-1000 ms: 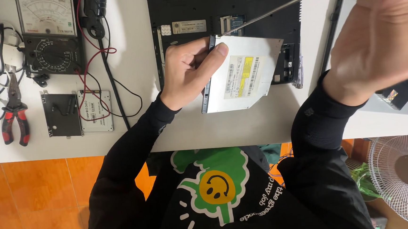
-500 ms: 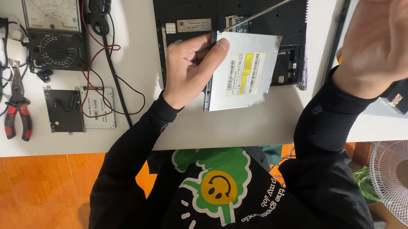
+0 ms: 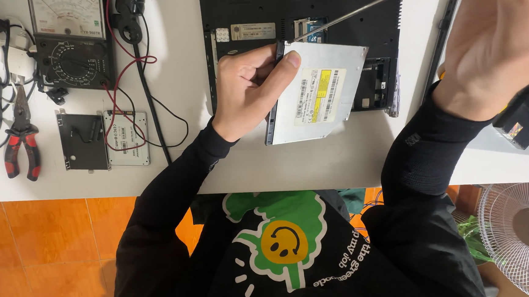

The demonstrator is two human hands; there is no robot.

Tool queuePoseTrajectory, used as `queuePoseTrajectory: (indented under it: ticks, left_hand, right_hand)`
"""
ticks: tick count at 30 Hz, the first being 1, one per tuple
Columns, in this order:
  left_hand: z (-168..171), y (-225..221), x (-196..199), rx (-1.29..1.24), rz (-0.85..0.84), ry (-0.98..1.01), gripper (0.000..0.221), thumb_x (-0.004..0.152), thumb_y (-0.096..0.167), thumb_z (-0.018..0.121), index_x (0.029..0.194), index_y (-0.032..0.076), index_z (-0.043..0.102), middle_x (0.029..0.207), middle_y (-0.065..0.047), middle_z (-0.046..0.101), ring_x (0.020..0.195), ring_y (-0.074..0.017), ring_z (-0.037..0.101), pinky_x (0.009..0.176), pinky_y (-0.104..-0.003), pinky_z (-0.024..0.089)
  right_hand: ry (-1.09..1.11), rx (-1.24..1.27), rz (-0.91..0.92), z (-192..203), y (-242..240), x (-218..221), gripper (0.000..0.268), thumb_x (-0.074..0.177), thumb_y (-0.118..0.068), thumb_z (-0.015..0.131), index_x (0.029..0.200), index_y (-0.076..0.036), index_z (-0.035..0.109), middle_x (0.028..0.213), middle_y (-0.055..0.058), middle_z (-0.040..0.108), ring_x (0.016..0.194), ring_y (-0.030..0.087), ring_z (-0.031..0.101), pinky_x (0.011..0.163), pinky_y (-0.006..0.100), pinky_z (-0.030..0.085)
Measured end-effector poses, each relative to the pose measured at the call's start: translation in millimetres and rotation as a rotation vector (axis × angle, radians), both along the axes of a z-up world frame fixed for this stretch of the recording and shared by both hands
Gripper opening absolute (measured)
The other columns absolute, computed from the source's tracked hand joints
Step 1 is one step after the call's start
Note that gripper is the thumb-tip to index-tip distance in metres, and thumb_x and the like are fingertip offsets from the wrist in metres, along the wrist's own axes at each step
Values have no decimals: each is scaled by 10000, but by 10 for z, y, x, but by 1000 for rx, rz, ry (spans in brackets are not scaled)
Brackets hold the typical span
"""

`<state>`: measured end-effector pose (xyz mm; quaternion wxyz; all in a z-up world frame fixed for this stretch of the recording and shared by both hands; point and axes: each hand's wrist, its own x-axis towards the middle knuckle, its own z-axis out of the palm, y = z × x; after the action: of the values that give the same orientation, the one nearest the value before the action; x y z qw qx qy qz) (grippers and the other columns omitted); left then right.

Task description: The person uses a screwdriver to remove screws from a laptop optical drive, then pries at the drive's metal casing and uses a hair dryer to blow hot air onto it while working the case open with their hands on a cluttered workbench.

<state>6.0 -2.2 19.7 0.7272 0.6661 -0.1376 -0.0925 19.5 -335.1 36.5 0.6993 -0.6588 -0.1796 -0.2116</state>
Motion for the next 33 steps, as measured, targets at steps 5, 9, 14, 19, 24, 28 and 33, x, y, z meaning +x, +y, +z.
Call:
queuePoseTrajectory:
  ticks: [5,9,14,19,24,28,33]
  left_hand:
    - [-6,9,18,17,6,12,271,1069,210,648,1031,-40,745,720,-34,724,615,-17,625,529,-190,429]
    - [17,0,38,33,14,-31,267,1067,215,642,1039,-34,730,717,-13,715,610,-2,607,521,-190,407]
    - [28,-10,80,-43,-26,8,255,1056,221,643,1074,-25,707,758,2,706,641,8,588,548,-183,409]
    - [-146,20,176,-143,-9,127,247,1048,237,660,1041,-9,684,779,21,666,683,2,562,609,-180,420]
    - [-220,136,337,-346,56,238,350,1057,348,650,940,20,684,850,14,665,769,-21,584,703,-201,477]
    - [-189,165,374,-384,56,327,368,1053,362,660,913,24,696,824,13,643,736,-24,571,666,-212,475]
    - [-107,177,353,-368,-10,373,315,1007,316,683,940,11,722,850,-15,696,736,-58,641,654,-236,509]
  right_hand:
    - [-97,-225,-97,38,106,21,243,1181,-34,472,1323,70,640,1294,132,673,1184,196,648,1108,363,512]
    - [-88,-157,-81,408,593,134,169,1177,-64,561,1318,15,609,1184,129,665,1018,223,670,947,360,548]
    - [-160,-54,-76,709,938,159,169,1206,-107,610,1355,-39,567,1112,132,668,894,243,670,806,366,591]
    - [-152,-286,-148,647,664,-1,306,1183,-205,701,1416,-57,567,1149,104,628,871,207,571,800,338,526]
    - [28,-968,-84,981,1107,-191,828,804,-449,884,1481,-88,572,1384,89,545,1154,235,639,773,305,591]
    - [1,-1255,-3,764,1477,-226,1171,590,-671,900,1448,15,495,1393,168,532,757,283,709,563,372,559]
    - [-36,-1292,70,643,1551,-248,1305,567,-719,868,1465,107,407,1402,263,496,745,353,719,550,389,584]
